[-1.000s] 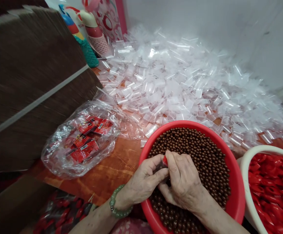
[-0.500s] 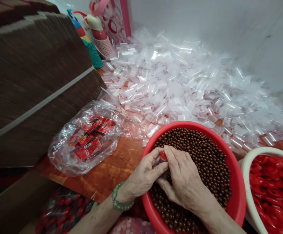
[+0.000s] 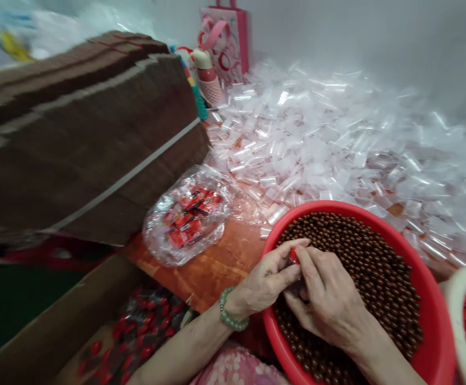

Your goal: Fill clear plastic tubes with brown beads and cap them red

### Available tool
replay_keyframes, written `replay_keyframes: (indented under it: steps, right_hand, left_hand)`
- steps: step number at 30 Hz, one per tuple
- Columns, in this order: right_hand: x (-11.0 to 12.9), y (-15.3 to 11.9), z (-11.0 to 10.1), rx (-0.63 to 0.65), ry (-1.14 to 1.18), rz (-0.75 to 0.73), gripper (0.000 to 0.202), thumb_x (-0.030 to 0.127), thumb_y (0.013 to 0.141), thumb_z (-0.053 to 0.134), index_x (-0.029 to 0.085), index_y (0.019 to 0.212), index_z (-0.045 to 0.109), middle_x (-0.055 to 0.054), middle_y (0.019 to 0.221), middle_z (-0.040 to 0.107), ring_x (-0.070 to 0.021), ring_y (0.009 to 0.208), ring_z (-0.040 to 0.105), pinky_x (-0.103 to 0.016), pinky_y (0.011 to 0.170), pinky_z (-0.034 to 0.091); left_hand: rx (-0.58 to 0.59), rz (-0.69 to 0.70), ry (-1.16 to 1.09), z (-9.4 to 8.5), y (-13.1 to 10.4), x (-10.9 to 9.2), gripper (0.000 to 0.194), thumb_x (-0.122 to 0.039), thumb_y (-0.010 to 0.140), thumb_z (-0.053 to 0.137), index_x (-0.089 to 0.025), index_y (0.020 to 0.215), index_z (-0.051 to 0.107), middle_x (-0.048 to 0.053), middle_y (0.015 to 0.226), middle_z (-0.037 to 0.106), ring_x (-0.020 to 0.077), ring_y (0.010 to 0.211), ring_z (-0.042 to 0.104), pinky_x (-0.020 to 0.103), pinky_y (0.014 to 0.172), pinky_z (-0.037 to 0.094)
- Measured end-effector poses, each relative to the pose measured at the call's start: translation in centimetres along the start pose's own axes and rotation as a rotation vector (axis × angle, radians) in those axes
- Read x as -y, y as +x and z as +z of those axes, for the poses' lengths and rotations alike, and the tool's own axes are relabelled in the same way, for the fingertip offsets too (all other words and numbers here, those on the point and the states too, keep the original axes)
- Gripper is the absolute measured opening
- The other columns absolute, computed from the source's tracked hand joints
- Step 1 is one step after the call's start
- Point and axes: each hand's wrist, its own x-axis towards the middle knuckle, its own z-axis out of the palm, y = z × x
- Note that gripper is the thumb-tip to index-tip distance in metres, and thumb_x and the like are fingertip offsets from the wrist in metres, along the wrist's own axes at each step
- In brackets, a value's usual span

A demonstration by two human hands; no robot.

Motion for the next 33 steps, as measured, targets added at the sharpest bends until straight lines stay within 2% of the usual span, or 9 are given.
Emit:
replay_keyframes:
  steps: [4, 8, 14, 17, 20, 25, 27, 29, 33]
  right_hand:
    - [0.6, -0.6, 0.0, 0.078, 0.131, -0.070, 0.067, 0.027, 0.091, 0.061, 0.009, 0.149, 0.032, -0.026, 0.134, 0.051, -0.0335, 0.114, 0.058, -0.047, 0.087, 0.057]
    - [0.0, -1.4, -0.1, 0.147, 0.168, -0.049, 0.063, 0.030, 0.093, 0.059, 0.015, 0.149, 0.033, -0.024, 0.157, 0.028, -0.0366, 0.133, 0.047, -0.051, 0.097, 0.053]
    - [-2.6, -2.5, 0.6, 0.187, 0.080, -0.007, 0.040, 0.039, 0.098, 0.049, 0.017, 0.130, 0.059, -0.015, 0.131, 0.063, -0.0287, 0.111, 0.065, -0.045, 0.090, 0.057]
    - [-3.0, -2.6, 1.0, 0.202, 0.086, 0.011, 0.035, 0.039, 0.099, 0.047, 0.016, 0.120, 0.064, -0.013, 0.117, 0.071, -0.0255, 0.100, 0.069, -0.041, 0.087, 0.057]
    - [-3.0, -2.5, 1.3, 0.220, 0.075, 0.004, 0.035, 0.038, 0.101, 0.044, 0.015, 0.112, 0.067, -0.011, 0.105, 0.074, -0.0232, 0.089, 0.070, -0.039, 0.082, 0.056]
    - [-3.6, -2.3, 2.1, 0.240, 0.059, 0.044, 0.030, 0.036, 0.100, 0.048, 0.015, 0.109, 0.067, -0.011, 0.101, 0.073, -0.0239, 0.088, 0.068, -0.039, 0.081, 0.054]
    - [-4.0, -2.4, 2.6, 0.256, 0.024, 0.079, 0.034, 0.039, 0.099, 0.049, 0.013, 0.115, 0.065, -0.013, 0.107, 0.072, -0.0260, 0.094, 0.067, -0.043, 0.085, 0.054]
    - [-4.3, -2.4, 3.0, 0.278, 0.000, 0.105, 0.040, 0.042, 0.099, 0.046, 0.011, 0.119, 0.063, -0.015, 0.110, 0.071, -0.0274, 0.099, 0.066, -0.045, 0.088, 0.054]
    - [-4.0, -2.5, 3.5, 0.301, -0.006, 0.118, 0.047, 0.047, 0.100, 0.042, 0.010, 0.120, 0.061, -0.016, 0.111, 0.069, -0.0285, 0.101, 0.065, -0.048, 0.090, 0.055]
  left_hand:
    - [-0.071, 0.074, 0.022, -0.9, -2.9, -1.0, 0.064, -0.044, 0.088, 0.064, -0.024, 0.145, 0.044, 0.007, 0.112, 0.063, 0.0180, 0.099, 0.063, 0.029, 0.088, 0.051]
    - [-0.252, -0.048, 0.145, -4.8, -9.9, -2.5, 0.048, -0.045, 0.089, 0.062, -0.026, 0.133, 0.055, 0.004, 0.092, 0.066, 0.0134, 0.075, 0.064, 0.023, 0.069, 0.050]
    - [-0.699, -0.523, 0.829, -15.2, -24.0, -2.8, 0.039, -0.049, 0.088, 0.056, -0.028, 0.119, 0.065, 0.004, 0.091, 0.072, 0.0245, 0.086, 0.070, 0.034, 0.079, 0.056]
    - [-0.866, -0.613, 1.277, -18.6, -27.9, -2.9, 0.035, -0.045, 0.081, 0.059, -0.026, 0.107, 0.073, 0.008, 0.105, 0.074, 0.0324, 0.101, 0.070, 0.041, 0.086, 0.057]
    - [-0.894, -0.332, 1.502, -17.7, -25.2, -3.2, 0.034, -0.041, 0.087, 0.054, -0.025, 0.111, 0.072, 0.008, 0.128, 0.066, 0.0289, 0.113, 0.066, 0.042, 0.099, 0.053]
    - [-0.471, 0.218, 1.444, -12.0, -9.3, -1.6, 0.029, -0.024, 0.097, 0.047, -0.016, 0.114, 0.068, 0.011, 0.121, 0.069, 0.0212, 0.113, 0.064, 0.035, 0.104, 0.049]
    - [-0.264, 0.281, 1.506, -10.6, -3.4, 0.1, 0.032, -0.018, 0.098, 0.043, -0.011, 0.122, 0.063, 0.015, 0.126, 0.066, 0.0238, 0.119, 0.059, 0.039, 0.107, 0.046]
    - [-0.178, 0.292, 1.521, -9.9, 0.4, 1.9, 0.033, -0.015, 0.095, 0.045, -0.009, 0.125, 0.060, 0.018, 0.130, 0.062, 0.0270, 0.123, 0.055, 0.043, 0.109, 0.044]
    - [-0.159, 0.259, 1.521, -9.6, 2.4, 4.2, 0.038, -0.015, 0.094, 0.045, -0.009, 0.131, 0.054, 0.020, 0.129, 0.061, 0.0304, 0.122, 0.053, 0.049, 0.105, 0.045]
